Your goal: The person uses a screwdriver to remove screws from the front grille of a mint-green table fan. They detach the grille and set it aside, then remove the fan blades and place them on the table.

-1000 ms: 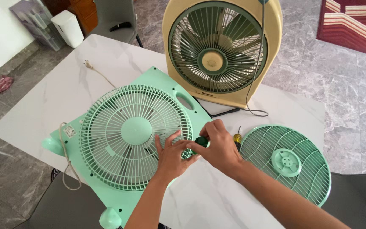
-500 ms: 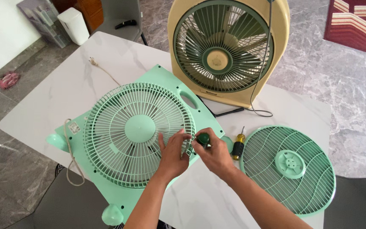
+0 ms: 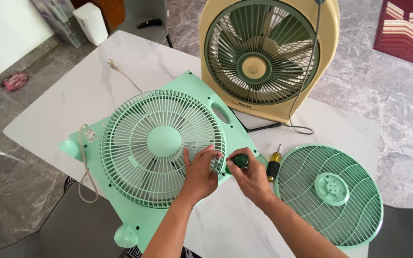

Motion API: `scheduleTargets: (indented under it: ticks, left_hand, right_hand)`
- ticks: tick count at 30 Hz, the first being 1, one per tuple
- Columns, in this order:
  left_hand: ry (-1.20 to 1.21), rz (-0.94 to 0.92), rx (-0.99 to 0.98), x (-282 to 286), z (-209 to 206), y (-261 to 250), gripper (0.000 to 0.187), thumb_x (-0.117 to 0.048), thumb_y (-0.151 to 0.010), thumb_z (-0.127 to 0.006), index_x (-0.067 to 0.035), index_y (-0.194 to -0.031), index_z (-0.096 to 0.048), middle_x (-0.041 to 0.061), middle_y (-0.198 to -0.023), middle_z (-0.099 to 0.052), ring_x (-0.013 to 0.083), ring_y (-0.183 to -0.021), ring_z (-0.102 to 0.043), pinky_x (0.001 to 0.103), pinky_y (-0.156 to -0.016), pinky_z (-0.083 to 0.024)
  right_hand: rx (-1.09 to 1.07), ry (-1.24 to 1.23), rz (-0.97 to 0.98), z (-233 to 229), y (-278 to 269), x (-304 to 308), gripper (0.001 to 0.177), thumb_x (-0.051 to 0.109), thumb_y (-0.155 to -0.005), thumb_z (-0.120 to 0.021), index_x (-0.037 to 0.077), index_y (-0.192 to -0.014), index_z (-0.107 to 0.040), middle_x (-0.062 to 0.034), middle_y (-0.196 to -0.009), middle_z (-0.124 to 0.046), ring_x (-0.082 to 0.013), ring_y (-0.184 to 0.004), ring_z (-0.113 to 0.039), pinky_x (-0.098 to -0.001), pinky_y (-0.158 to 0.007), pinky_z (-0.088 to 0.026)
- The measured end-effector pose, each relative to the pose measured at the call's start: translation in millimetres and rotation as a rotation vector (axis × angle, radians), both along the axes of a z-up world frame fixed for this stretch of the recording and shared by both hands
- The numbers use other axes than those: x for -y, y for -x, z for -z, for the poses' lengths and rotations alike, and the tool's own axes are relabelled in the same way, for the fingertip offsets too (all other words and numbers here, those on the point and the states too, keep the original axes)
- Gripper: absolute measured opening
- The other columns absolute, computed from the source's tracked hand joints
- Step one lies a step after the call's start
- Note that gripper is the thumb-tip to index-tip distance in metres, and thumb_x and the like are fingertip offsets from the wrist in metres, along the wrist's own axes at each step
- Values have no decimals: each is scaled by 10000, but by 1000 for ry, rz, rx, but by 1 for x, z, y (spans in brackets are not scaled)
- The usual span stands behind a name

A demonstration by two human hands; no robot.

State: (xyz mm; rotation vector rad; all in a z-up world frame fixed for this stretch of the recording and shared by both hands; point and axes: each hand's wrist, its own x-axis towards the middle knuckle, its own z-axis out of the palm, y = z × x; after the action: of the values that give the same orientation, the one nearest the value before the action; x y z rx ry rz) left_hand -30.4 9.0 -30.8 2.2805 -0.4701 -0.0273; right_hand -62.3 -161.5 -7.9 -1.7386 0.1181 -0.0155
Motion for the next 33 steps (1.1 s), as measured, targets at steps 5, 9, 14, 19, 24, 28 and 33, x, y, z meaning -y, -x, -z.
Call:
scheduleTargets:
  ticks: [5,9,14,19,24,28,33]
  left_hand:
    - [18,4,39,0,3,0,591,122,-691,-527,-153,-1211,-589,8,-1249,-678,196,-1454,-429,631,-1238,63]
    - [27,4,72,0,8,-1,594,122,-691,-539,-153,-1215,-590,32,-1303,-639,204,-1447,-431,649,-1220,68]
    - [1,6,26,1,13,1,579,108,-719,-534,-167,-1227,-579,14,-1288,-663,195,-1468,-427,664,-1231,76]
    - [23,14,58,-2,12,0,557,71,-721,-585,-171,-1222,-596,109,-1431,-571,222,-1453,-404,671,-1196,91]
    - [-32,48,11,-1,5,0,480,13,-785,-625,-190,-1220,-616,56,-1362,-620,204,-1469,-385,678,-1204,85]
    - [-134,53,33,5,-1,0,309,-104,-845,-687,-193,-1141,-665,-43,-1285,-662,194,-1442,-388,712,-1194,70]
    - [-216,13,123,20,-1,-3,202,-168,-851,-735,-175,-1053,-738,-21,-1222,-640,229,-1370,-428,729,-1186,-18]
  right_hand:
    - [85,-69,-22,4,3,0,126,108,-957,-681,62,-1041,-597,10,-838,-626,-31,-685,-513,-225,-547,-437]
    - [63,49,-2,1,2,1,144,107,-945,-698,57,-1047,-611,-9,-847,-636,-50,-689,-513,-224,-562,-454]
    - [141,-33,-9,-9,-5,18,142,101,-972,-668,38,-1078,-596,-52,-957,-734,-65,-871,-674,-221,-734,-575]
    - [102,-164,39,-19,-11,26,161,115,-969,-653,44,-1096,-583,-90,-964,-746,-119,-889,-695,-275,-749,-587]
    - [79,-205,130,-35,-12,55,147,148,-987,-618,56,-1095,-579,-105,-976,-746,-180,-924,-721,-327,-767,-606]
    - [112,-331,190,-48,-10,80,128,165,-1001,-574,75,-1091,-583,-132,-983,-735,-245,-918,-752,-401,-744,-658]
    - [106,-424,309,-49,-7,104,150,198,-1002,-572,94,-1108,-551,-145,-989,-717,-267,-923,-755,-431,-739,-657]
